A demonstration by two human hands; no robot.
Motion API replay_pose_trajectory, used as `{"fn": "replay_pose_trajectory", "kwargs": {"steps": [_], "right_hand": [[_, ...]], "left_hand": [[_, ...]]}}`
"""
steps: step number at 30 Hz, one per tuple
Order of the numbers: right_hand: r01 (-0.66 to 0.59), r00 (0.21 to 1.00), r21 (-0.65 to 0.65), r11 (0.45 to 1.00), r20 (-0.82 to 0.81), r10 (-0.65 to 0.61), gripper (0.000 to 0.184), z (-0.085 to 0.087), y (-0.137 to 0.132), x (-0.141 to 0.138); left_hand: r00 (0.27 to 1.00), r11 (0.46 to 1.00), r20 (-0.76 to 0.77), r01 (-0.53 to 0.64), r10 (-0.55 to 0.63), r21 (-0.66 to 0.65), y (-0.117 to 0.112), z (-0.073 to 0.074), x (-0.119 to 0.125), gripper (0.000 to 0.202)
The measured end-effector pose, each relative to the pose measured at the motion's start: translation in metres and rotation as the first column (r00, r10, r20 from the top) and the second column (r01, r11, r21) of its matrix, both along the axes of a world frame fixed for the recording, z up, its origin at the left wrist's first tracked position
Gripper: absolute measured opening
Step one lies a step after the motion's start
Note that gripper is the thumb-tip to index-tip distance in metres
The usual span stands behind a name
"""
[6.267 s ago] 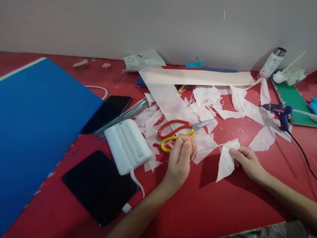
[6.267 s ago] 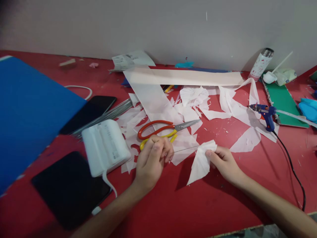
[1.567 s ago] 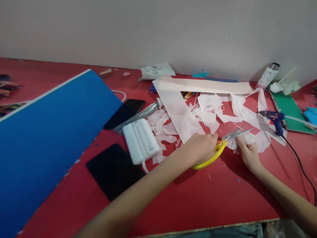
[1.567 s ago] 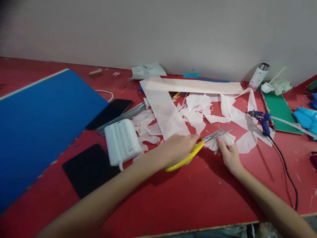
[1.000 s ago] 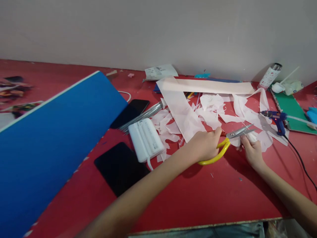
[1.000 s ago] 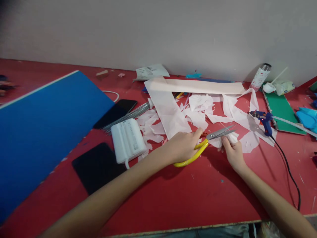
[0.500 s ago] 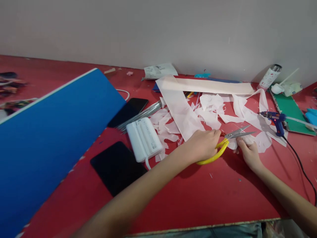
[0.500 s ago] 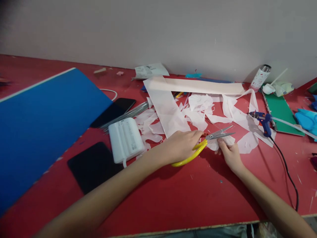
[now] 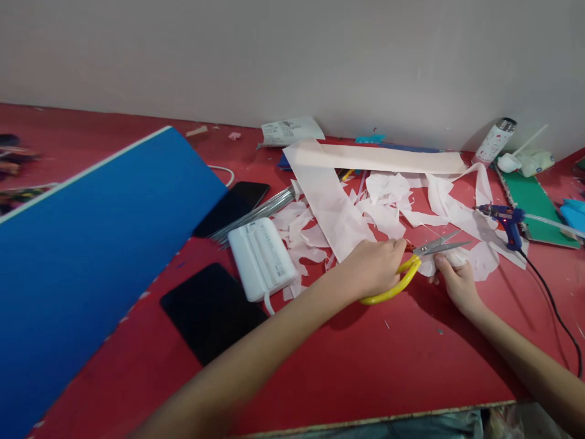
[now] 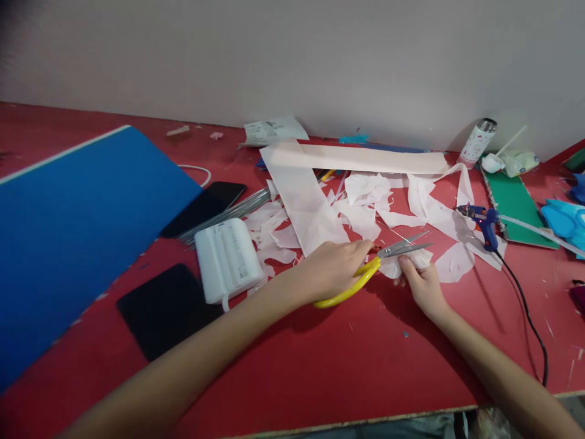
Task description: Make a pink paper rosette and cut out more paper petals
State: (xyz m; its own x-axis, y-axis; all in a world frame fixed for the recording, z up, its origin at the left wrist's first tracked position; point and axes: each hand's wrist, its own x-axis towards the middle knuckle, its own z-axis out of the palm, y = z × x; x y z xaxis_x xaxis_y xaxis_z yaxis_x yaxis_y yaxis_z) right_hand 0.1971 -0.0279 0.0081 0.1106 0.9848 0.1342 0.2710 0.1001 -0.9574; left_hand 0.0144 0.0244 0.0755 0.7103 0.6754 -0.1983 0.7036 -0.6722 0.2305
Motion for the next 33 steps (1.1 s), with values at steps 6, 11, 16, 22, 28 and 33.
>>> {"fn": "replay_pose_trajectory", "kwargs": {"steps": [6, 11, 16, 22, 28, 33], "right_hand": [[0.008, 0.998, -0.032, 0.999, -0.063, -0.01, 0.037, -0.007, 0.0, 0.002], [-0.015, 0.99, -0.052, 0.999, -0.143, 0.008, 0.036, -0.014, 0.001, 0.005], [-0.017, 0.987, -0.068, 0.998, -0.16, 0.006, 0.039, -0.018, 0.004, 0.008], [-0.042, 0.982, -0.069, 0.997, -0.188, 0.028, 0.036, -0.016, 0.004, 0.008], [-0.076, 0.976, -0.086, 0.993, -0.208, 0.056, 0.032, -0.012, 0.002, 0.005], [-0.086, 0.98, -0.1, 0.991, -0.188, 0.066, 0.033, -0.013, 0.002, 0.006]], "left_hand": [[0.999, 0.987, -0.036, -0.043, 0.038, -0.152, 0.0, 0.007, -0.002, 0.043], [0.999, 0.968, -0.015, -0.05, 0.048, -0.246, 0.001, 0.007, -0.002, 0.041], [0.996, 0.956, 0.036, -0.067, 0.081, -0.284, 0.003, 0.006, 0.0, 0.039], [0.998, 0.978, -0.027, -0.066, 0.061, -0.196, 0.003, 0.009, -0.002, 0.037], [0.996, 0.994, 0.065, -0.062, 0.068, -0.093, 0.003, 0.003, -0.003, 0.04], [0.999, 0.995, 0.036, -0.025, 0.029, -0.093, 0.005, 0.006, -0.002, 0.037]]}}
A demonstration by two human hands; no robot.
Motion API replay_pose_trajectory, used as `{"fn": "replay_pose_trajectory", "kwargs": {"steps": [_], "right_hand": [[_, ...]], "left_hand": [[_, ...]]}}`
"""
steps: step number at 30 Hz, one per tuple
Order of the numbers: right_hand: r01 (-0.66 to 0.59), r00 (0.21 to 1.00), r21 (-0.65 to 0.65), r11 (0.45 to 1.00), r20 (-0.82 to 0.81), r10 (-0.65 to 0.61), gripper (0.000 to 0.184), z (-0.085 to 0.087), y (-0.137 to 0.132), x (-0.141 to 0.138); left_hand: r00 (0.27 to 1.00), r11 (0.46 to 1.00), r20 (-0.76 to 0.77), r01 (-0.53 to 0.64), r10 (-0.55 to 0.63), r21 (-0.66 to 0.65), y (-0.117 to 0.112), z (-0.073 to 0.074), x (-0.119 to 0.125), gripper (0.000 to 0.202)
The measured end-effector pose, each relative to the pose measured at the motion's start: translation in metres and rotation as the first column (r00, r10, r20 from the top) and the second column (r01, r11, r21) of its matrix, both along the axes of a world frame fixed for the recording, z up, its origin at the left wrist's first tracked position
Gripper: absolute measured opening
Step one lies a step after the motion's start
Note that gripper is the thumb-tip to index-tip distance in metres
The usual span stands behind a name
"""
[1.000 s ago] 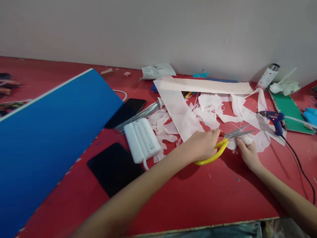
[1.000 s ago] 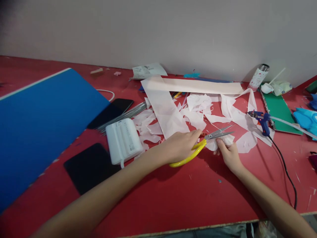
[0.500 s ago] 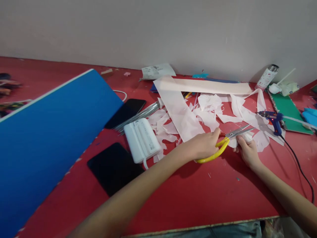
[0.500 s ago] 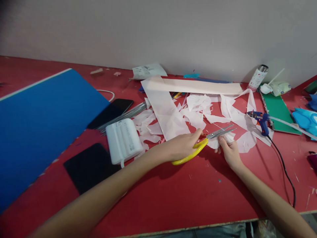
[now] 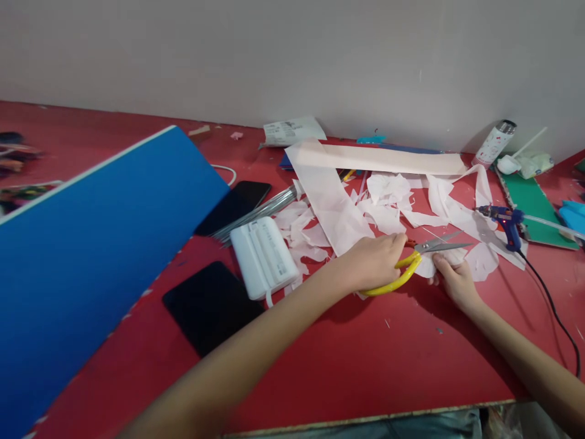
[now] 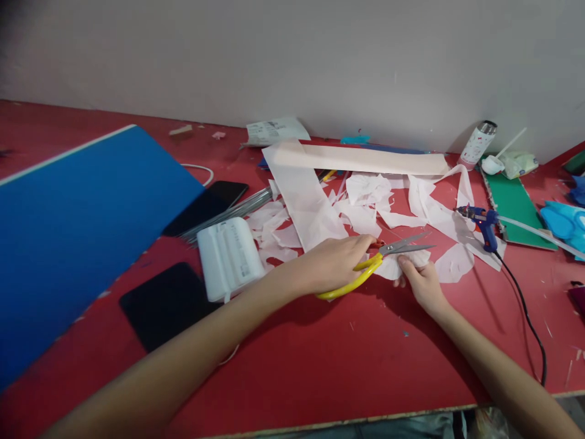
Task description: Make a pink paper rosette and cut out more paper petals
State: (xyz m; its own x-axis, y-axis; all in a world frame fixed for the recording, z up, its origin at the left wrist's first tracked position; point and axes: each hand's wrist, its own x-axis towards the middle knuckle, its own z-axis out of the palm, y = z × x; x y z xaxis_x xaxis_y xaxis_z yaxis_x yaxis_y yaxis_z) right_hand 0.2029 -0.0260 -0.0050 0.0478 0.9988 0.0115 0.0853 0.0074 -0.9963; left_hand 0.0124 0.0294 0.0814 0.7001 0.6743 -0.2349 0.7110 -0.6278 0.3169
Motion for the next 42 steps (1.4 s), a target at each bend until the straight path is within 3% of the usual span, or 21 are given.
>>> {"fn": "replay_pose_trajectory", "kwargs": {"steps": [5, 19, 25, 33, 42], "right_hand": [[-0.003, 1.0, 0.001, 1.0, 0.029, 0.003, 0.035, -0.002, 0.0, 0.001], [-0.023, 0.999, -0.013, 1.0, 0.023, 0.024, 0.039, -0.009, 0.002, 0.005], [-0.015, 1.0, -0.026, 1.0, -0.009, 0.015, 0.037, -0.01, 0.003, 0.005], [0.001, 1.0, -0.029, 1.0, -0.015, -0.001, 0.032, -0.001, 0.003, 0.0], [-0.014, 1.0, -0.041, 0.999, 0.004, 0.014, 0.033, -0.001, 0.001, 0.0]], "left_hand": [[1.0, 0.994, -0.02, -0.019, 0.017, -0.107, 0.005, 0.002, -0.001, 0.036], [1.0, 0.968, -0.024, -0.025, 0.02, -0.249, 0.009, 0.006, -0.002, 0.044], [0.999, 0.977, -0.036, -0.027, 0.02, -0.211, 0.009, 0.006, -0.001, 0.041], [1.0, 1.0, 0.007, -0.016, 0.016, -0.026, 0.003, -0.003, -0.001, 0.038], [0.995, 1.0, 0.094, 0.027, -0.026, -0.012, 0.009, -0.005, -0.001, 0.045]]}}
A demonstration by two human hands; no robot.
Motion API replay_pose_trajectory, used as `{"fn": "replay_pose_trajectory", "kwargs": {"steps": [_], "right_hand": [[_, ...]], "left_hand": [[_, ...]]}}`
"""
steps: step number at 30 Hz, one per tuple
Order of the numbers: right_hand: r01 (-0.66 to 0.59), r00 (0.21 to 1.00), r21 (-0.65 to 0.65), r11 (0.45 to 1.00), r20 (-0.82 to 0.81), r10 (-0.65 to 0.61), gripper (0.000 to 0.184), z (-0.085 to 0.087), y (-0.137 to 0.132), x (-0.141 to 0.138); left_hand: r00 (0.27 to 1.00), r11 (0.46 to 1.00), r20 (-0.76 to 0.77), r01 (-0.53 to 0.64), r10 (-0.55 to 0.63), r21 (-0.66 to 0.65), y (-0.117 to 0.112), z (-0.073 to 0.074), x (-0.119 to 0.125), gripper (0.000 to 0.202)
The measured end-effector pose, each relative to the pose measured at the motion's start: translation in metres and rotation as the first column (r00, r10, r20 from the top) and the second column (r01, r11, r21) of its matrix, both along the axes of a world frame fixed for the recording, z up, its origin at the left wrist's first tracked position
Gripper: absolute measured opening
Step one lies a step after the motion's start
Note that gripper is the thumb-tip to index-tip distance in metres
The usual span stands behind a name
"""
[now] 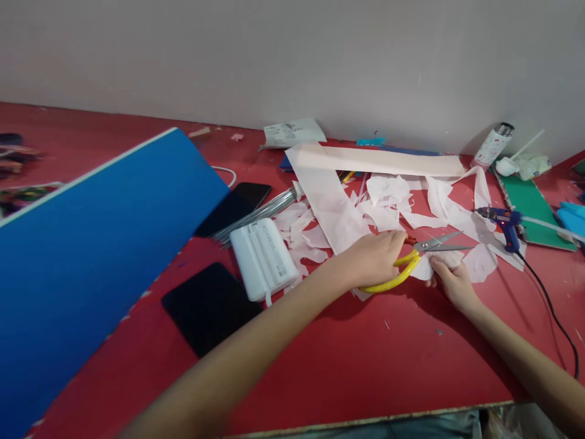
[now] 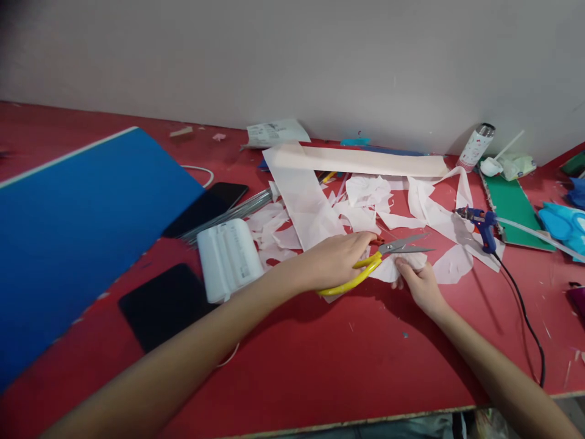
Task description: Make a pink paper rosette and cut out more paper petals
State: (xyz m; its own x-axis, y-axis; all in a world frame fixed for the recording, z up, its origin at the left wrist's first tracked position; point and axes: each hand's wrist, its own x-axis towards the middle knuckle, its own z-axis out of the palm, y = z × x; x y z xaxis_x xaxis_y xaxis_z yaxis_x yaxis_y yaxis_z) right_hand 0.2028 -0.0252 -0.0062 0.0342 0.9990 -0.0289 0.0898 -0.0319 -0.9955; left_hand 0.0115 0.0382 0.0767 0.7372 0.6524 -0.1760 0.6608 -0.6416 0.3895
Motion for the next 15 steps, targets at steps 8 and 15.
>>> {"fn": "replay_pose_trajectory", "kwargs": {"steps": [8, 15], "right_hand": [[0.004, 1.0, -0.02, 1.0, 0.022, -0.004, 0.035, -0.0021, 0.0002, 0.0008], [0.003, 0.998, -0.018, 1.0, 0.058, -0.002, 0.037, 0.0031, -0.001, -0.0018]], "left_hand": [[1.0, 1.0, -0.014, 0.022, -0.022, -0.001, -0.0006, 0.0009, 0.0005, 0.044], [0.997, 0.998, -0.072, -0.002, -0.003, -0.066, -0.0009, 0.0052, 0.0015, 0.035]]}}
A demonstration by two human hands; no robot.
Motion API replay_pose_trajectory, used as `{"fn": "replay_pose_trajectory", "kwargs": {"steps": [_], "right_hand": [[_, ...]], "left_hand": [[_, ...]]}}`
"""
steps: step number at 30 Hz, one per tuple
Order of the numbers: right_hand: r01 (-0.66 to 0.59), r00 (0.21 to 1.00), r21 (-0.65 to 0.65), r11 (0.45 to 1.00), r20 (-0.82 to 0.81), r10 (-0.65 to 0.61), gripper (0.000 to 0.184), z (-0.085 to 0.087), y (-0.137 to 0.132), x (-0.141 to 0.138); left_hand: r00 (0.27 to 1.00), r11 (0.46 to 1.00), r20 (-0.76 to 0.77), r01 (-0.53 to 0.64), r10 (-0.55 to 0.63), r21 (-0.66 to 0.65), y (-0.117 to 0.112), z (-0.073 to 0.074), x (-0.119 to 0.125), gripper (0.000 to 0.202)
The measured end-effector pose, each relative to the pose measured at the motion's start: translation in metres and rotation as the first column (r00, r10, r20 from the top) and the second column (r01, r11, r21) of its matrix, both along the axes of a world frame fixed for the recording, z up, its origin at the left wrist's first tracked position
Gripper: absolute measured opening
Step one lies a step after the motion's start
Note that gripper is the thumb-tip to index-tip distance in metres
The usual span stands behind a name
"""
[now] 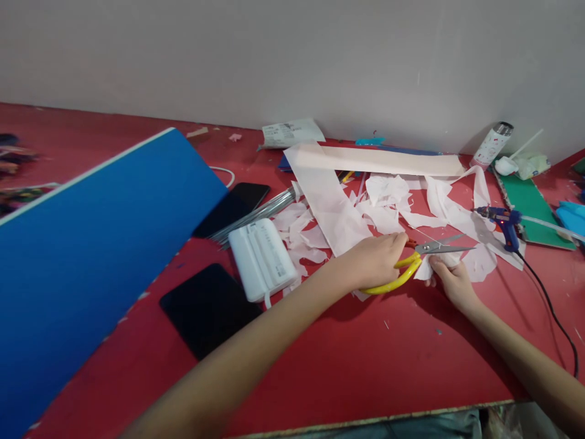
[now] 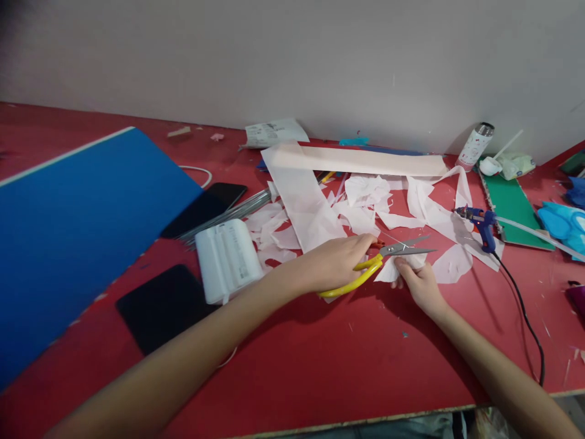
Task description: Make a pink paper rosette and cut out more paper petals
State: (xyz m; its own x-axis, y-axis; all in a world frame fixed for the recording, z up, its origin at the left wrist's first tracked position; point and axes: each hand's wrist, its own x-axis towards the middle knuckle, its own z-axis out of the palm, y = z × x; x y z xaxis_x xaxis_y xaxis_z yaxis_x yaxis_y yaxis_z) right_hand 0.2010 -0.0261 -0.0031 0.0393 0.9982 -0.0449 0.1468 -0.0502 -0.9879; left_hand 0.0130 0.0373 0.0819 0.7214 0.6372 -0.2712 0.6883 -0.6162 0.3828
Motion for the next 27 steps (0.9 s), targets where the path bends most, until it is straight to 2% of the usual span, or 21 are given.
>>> {"fn": "replay_pose_trajectory", "kwargs": {"steps": [6, 10, 13, 20, 27], "right_hand": [[0.008, 0.999, 0.001, 1.0, 0.045, -0.008, 0.035, 0.0, 0.001, 0.003], [0.098, 0.985, 0.096, 0.991, 0.135, -0.111, 0.029, 0.001, 0.004, 0.01], [0.123, 0.973, 0.15, 0.981, 0.177, -0.149, 0.032, 0.001, 0.004, 0.011], [0.058, 0.976, 0.157, 0.986, 0.2, -0.089, 0.036, 0.0, 0.003, 0.009], [0.047, 0.979, 0.148, 0.988, 0.188, -0.075, 0.046, 0.0, 0.003, 0.009]], "left_hand": [[1.0, 1.0, 0.005, -0.016, 0.017, -0.02, 0.0, 0.0, -0.002, 0.031], [1.0, 1.0, -0.006, -0.017, 0.017, -0.02, 0.0, 0.0, -0.004, 0.032], [1.0, 1.0, -0.006, -0.024, 0.024, -0.017, -0.001, 0.0, -0.005, 0.036], [0.999, 0.999, 0.032, -0.032, 0.031, 0.026, -0.004, -0.005, -0.003, 0.04], [0.999, 0.999, -0.006, -0.043, 0.043, 0.029, -0.005, -0.001, -0.001, 0.035]]}}
